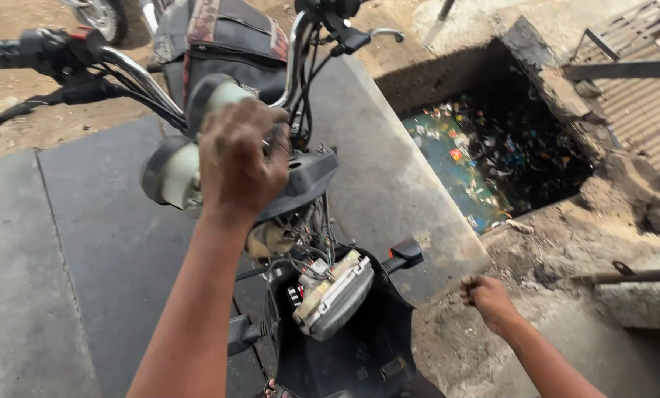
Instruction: Installing and wiring a speedometer and instrument cluster on a motorcycle.
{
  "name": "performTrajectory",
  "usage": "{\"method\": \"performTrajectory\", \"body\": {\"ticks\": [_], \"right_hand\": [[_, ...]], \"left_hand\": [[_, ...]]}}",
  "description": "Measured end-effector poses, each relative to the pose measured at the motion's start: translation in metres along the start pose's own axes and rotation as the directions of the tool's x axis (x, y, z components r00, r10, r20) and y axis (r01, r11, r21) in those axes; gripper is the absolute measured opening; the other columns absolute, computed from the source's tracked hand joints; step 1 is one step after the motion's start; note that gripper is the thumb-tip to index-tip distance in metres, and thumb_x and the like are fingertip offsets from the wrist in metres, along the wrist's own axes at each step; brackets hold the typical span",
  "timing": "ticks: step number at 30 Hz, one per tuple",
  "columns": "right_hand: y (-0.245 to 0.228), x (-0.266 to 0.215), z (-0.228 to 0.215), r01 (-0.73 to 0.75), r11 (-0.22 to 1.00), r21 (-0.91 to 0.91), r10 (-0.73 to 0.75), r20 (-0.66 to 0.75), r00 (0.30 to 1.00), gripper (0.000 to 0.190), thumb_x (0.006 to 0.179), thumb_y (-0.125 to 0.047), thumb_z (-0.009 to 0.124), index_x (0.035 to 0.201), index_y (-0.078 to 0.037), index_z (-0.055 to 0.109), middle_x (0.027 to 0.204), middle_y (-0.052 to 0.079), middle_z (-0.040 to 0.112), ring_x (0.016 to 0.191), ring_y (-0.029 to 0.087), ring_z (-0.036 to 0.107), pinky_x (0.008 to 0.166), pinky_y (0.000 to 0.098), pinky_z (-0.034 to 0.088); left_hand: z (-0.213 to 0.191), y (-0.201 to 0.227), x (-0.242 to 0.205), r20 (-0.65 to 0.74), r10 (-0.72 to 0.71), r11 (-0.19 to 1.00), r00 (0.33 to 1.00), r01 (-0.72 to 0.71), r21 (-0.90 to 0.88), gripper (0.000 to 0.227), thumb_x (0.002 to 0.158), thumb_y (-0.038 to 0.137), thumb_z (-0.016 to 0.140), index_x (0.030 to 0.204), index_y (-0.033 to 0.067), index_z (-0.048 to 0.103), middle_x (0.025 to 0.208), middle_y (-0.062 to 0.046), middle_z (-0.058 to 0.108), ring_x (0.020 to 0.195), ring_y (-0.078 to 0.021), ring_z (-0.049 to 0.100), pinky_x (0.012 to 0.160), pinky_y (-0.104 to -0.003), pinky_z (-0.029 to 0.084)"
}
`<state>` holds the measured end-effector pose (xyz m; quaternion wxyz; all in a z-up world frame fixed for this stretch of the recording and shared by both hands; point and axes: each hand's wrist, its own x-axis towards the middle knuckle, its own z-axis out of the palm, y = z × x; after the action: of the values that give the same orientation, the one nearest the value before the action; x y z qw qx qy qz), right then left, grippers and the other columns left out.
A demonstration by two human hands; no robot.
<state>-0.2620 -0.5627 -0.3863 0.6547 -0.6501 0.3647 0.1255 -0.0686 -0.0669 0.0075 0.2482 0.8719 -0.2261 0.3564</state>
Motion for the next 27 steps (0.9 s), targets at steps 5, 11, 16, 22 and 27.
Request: {"method": "performTrajectory", "body": {"ticks": [5, 11, 16, 22, 27], "right_hand": [[-0.047, -0.047, 0.032, 0.224, 0.974, -0.035, -0.221, 0.076, 0.972, 0.018, 0.092, 0.012, 0.051, 0.105, 0.009, 0.064, 0.093, 0.014, 0.068, 0.081, 0.022, 0.067, 0.077, 0.0353, 0.058], [0.061, -0.085, -0.003, 0.163, 0.981, -0.103, -0.167, -0.025, 0.986, 0.021, 0.1, 0.001, 0.051, 0.113, 0.006, 0.067, 0.094, 0.012, 0.07, 0.077, 0.02, 0.069, 0.067, 0.0341, 0.061], [0.243, -0.158, -0.06, -0.318, 0.872, -0.373, 0.172, -0.374, 0.911, 0.021, 0.094, -0.013, 0.071, 0.101, 0.006, 0.069, 0.077, 0.013, 0.076, 0.059, 0.021, 0.074, 0.048, 0.0363, 0.058], [0.374, -0.277, -0.068, -0.591, 0.781, -0.199, 0.403, -0.563, 0.722, 0.018, 0.095, -0.017, 0.069, 0.102, -0.002, 0.076, 0.075, 0.015, 0.076, 0.063, 0.027, 0.071, 0.055, 0.0411, 0.054], [0.514, -0.319, -0.121, -0.667, 0.647, -0.37, 0.26, -0.715, 0.649, 0.021, 0.086, -0.019, 0.08, 0.099, -0.003, 0.08, 0.085, 0.013, 0.078, 0.073, 0.022, 0.074, 0.068, 0.0351, 0.056]], "left_hand": [[0.035, 0.066, -0.064, 0.44, 0.064, 0.934, 0.896, 0.102, -0.342, 0.011, 0.09, 0.014, 0.071, 0.097, 0.0089, 0.076, 0.095, -0.009, 0.074, 0.09, -0.0313, 0.071, 0.079, -0.044, 0.055], [0.06, 0.106, -0.107, 0.711, 0.2, 0.908, 0.674, 0.145, -0.393, 0.015, 0.089, 0.02, 0.067, 0.096, 0.012, 0.078, 0.091, -0.011, 0.076, 0.089, -0.034, 0.071, 0.079, -0.047, 0.054], [0.063, 0.128, -0.117, 0.722, 0.25, 0.873, 0.645, 0.172, -0.456, 0.018, 0.088, 0.021, 0.067, 0.098, 0.0125, 0.079, 0.09, -0.012, 0.077, 0.087, -0.035, 0.071, 0.078, -0.048, 0.054], [0.081, 0.15, -0.136, 0.766, 0.328, 0.866, 0.552, 0.148, -0.478, 0.02, 0.086, 0.025, 0.069, 0.1, 0.016, 0.08, 0.088, -0.013, 0.076, 0.086, -0.0358, 0.071, 0.075, -0.049, 0.054], [0.103, 0.18, -0.147, 0.773, 0.417, 0.847, 0.479, 0.104, -0.522, 0.02, 0.087, 0.029, 0.07, 0.1, 0.018, 0.08, 0.085, -0.012, 0.076, 0.084, -0.036, 0.071, 0.074, -0.049, 0.053]]}}
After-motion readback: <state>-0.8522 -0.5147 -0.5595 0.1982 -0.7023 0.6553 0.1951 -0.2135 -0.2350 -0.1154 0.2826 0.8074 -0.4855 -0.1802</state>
